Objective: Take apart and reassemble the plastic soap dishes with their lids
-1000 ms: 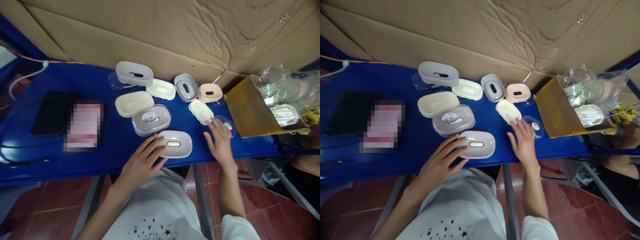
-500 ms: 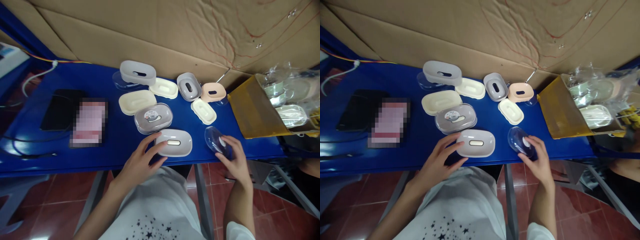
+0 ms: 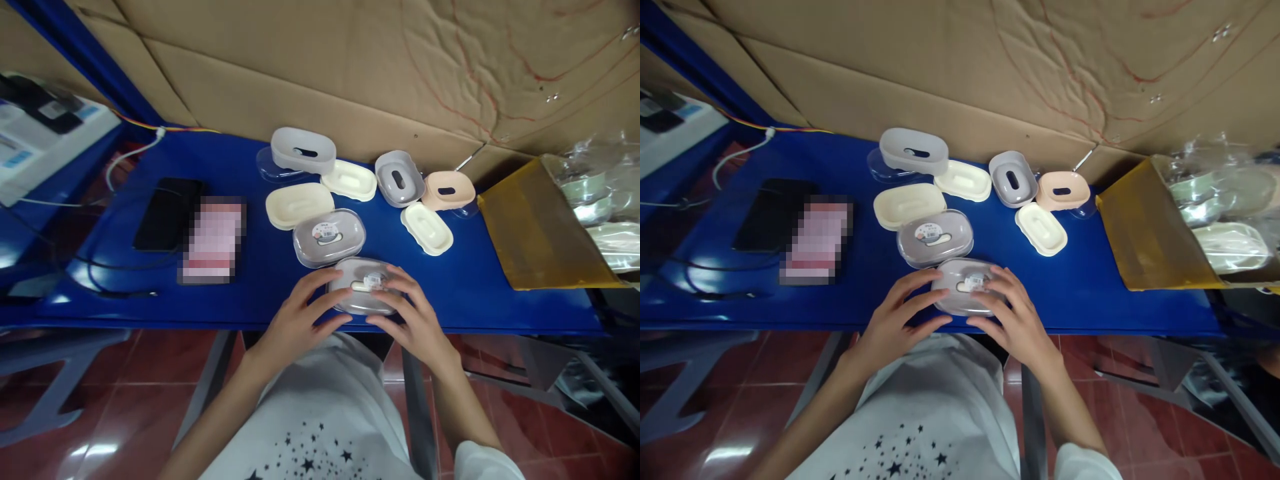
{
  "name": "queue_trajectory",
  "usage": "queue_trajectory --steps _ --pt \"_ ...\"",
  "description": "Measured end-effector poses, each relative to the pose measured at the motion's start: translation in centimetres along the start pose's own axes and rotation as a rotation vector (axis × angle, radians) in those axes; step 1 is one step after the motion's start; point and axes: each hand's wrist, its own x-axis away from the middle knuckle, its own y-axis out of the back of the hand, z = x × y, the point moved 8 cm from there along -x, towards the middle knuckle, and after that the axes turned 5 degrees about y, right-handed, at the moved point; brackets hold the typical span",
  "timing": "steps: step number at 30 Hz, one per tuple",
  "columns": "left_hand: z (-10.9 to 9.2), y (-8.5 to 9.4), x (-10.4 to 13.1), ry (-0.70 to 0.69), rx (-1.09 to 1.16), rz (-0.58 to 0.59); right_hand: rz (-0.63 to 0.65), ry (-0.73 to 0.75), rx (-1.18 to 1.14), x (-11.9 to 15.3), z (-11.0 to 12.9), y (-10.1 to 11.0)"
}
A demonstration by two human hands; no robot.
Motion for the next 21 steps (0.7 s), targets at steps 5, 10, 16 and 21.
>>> queue_trajectory --steps 5,10,16,21 --pt "-0.3 -0.1 0.0 -0.014 -0.038 0.011 -0.015 0.048 0.118 1.1 1.0 -0.5" --pt "0.1 -0.1 0.1 0.032 -0.001 0.000 0.012 0.067 0.148 0.9 1.2 -0.6" --pt "0.6 -0.1 0.2 0.053 0.045 -0.019 0.033 0.095 0.159 0.4 1.0 -0.8" --pt "0.4 -0.8 0.5 0.034 -0.030 -0.001 -0.017 0.098 0.192 1.2 1.1 -1.3"
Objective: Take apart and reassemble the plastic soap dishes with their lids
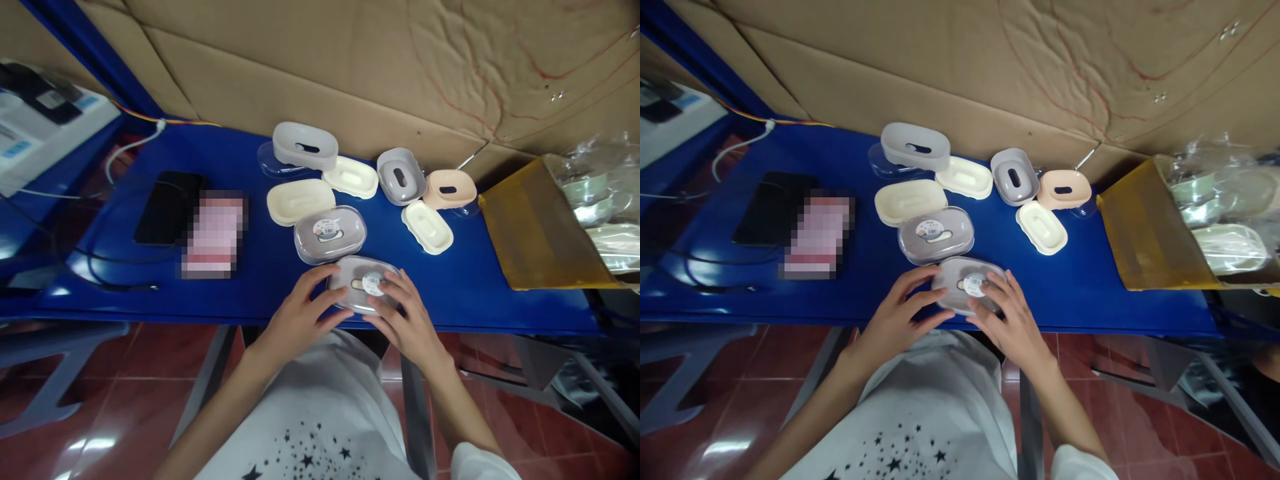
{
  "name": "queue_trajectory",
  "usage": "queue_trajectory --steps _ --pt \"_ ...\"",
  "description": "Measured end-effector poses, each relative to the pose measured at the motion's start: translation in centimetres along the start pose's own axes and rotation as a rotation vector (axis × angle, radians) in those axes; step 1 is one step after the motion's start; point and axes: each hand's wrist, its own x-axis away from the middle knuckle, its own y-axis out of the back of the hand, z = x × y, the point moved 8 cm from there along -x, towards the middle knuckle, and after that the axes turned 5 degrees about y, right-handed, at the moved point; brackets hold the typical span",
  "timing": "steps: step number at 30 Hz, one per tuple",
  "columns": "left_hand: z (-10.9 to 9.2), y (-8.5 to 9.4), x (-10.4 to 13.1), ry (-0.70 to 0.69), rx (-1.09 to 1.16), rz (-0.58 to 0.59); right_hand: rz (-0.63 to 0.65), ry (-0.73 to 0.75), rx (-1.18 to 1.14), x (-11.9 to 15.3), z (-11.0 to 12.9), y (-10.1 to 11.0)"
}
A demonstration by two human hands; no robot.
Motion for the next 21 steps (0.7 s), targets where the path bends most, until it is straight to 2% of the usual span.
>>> queue_trajectory --steps 3,6,9,11,14,16,19,21 --pt "-0.8 0.0 -0.2 -0.030 -0.060 0.055 -0.040 0.013 0.026 0.9 0.1 0.4" --pt "-1.3 1.5 -0.9 -0.063 -0.110 0.025 -0.068 -0.034 0.060 2.7 -1.0 1.5" --pt "0.1 3.9 -2.0 0.017 -0.220 -0.095 -0.127 -0.161 0.117 5.6 -3.4 3.8" --pt "1.5 4.5 -2.6 0.086 -0.309 -0.123 -0.175 -0.257 0.205 7.7 -5.3 5.7" --pt "2.4 3.3 -3.4 0.121 -0.376 -0.079 -0.186 -0.409 0.431 9.6 -7.5 7.9" --pt "2.0 1.7 -4.0 0.107 -0.363 -0.015 -0.204 -0.475 0.532 9.4 -8.1 8.7" --pt "0.2 -1.2 -5.2 0.039 -0.298 0.173 -0.217 -0.421 0.497 6.2 -6.9 7.9" --pt "-0.5 -1.8 -6.1 0.013 -0.277 0.248 -0.131 -0.315 0.410 2.9 -5.3 5.9"
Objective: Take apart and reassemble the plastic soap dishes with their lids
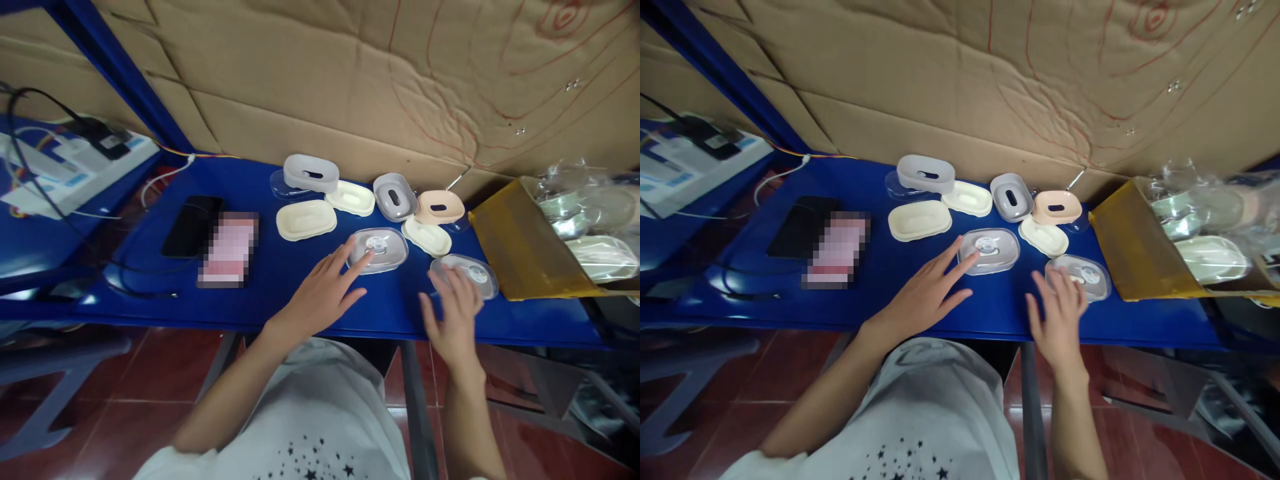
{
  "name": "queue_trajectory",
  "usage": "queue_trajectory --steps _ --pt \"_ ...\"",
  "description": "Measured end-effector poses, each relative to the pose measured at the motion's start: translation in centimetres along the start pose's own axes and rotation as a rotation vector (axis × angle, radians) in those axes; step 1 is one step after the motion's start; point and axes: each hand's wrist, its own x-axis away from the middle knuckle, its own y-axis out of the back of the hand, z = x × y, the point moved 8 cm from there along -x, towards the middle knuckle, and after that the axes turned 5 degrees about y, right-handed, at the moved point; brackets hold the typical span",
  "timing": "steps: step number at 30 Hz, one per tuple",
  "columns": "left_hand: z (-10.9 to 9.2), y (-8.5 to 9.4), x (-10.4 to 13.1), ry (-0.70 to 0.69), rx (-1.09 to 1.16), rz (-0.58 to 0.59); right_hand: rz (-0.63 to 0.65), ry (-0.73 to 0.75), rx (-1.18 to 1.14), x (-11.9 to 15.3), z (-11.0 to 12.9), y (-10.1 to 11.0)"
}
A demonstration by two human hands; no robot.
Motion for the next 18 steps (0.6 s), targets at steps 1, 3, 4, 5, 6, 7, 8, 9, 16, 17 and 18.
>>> queue_trajectory --steps 1,3,4,5,6,7,8,9,16,17,18 --pt "0.2 0.4 -0.4 0.010 -0.013 -0.001 0.059 0.073 -0.040 -1.1 1.8 -0.9" --pt "1.9 1.6 -0.9 0.092 -0.094 -0.055 0.175 0.213 -0.098 -2.9 5.0 -2.7" --pt "3.2 2.3 -1.0 0.149 -0.154 -0.086 0.219 0.271 -0.112 -3.7 6.2 -3.5" --pt "4.5 2.8 -0.8 0.200 -0.215 -0.107 0.246 0.312 -0.115 -4.4 6.9 -4.2" --pt "5.6 3.2 -0.5 0.239 -0.269 -0.115 0.257 0.332 -0.107 -5.1 7.2 -4.6" --pt "6.6 3.5 -0.1 0.260 -0.304 -0.110 0.253 0.328 -0.090 -5.9 7.1 -5.0" --pt "7.2 3.5 0.4 0.264 -0.319 -0.097 0.238 0.304 -0.065 -6.6 6.7 -5.2" --pt "7.5 3.4 0.9 0.255 -0.315 -0.083 0.217 0.269 -0.036 -7.4 6.2 -5.2" --pt "5.6 2.7 4.1 0.129 -0.193 -0.160 0.239 0.232 0.008 -15.0 7.0 -8.3" --pt "5.4 2.6 4.4 0.121 -0.173 -0.169 0.270 0.259 -0.013 -16.6 7.8 -9.6" --pt "5.4 2.6 4.8 0.118 -0.154 -0.178 0.301 0.281 -0.034 -18.2 8.7 -11.0"
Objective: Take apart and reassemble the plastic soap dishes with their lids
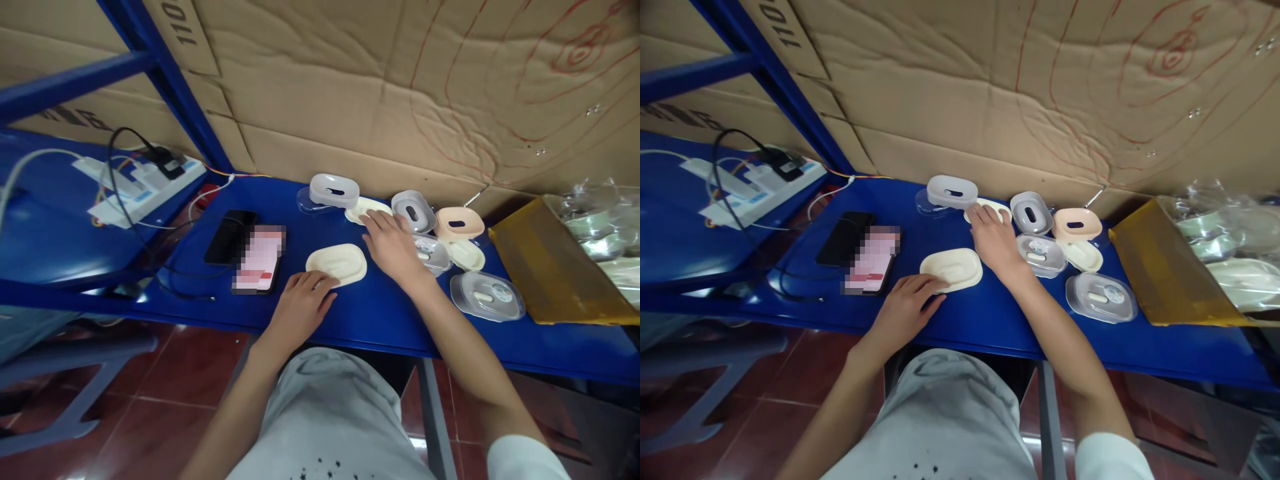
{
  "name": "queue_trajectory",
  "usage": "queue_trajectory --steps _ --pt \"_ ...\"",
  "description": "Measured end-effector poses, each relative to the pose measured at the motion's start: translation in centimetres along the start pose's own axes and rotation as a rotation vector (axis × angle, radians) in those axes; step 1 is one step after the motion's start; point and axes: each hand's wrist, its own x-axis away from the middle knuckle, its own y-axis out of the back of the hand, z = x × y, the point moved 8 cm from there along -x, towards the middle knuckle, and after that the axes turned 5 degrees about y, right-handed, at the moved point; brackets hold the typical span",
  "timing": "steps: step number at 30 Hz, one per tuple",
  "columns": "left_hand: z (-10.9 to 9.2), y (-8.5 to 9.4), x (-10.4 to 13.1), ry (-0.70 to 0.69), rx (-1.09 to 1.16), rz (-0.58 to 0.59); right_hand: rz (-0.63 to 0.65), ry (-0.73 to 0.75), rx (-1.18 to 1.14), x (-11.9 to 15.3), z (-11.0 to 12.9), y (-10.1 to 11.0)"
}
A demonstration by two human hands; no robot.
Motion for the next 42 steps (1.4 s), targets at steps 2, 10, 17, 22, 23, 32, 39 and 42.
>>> queue_trajectory --steps 2,10,17,22,23,32,39,42 --pt "0.3 0.2 0.7 -0.005 0.038 -0.016 0.046 -0.006 -0.032 -4.1 0.1 -1.8" --pt "1.6 2.1 1.8 0.046 0.198 -0.166 0.077 -0.137 -0.062 -8.7 -1.0 -3.7" --pt "2.1 2.6 1.4 0.106 0.326 -0.253 -0.159 0.141 -0.442 4.2 1.5 1.0" --pt "2.1 1.7 1.4 0.108 0.308 -0.143 -0.121 0.243 -0.488 8.8 3.2 0.1" --pt "2.1 1.5 1.5 0.104 0.299 -0.121 -0.130 0.255 -0.472 9.0 3.5 0.0" --pt "1.3 0.3 1.5 -0.010 0.251 -0.029 -0.088 0.200 -0.361 12.1 5.9 -0.4" --pt "-2.2 -0.8 1.8 -0.128 0.216 0.075 -0.167 0.074 -0.348 16.6 5.6 -0.3" --pt "-2.0 -0.1 -0.2 -0.179 0.192 0.117 -0.154 0.056 -0.384 17.4 5.0 -0.3"
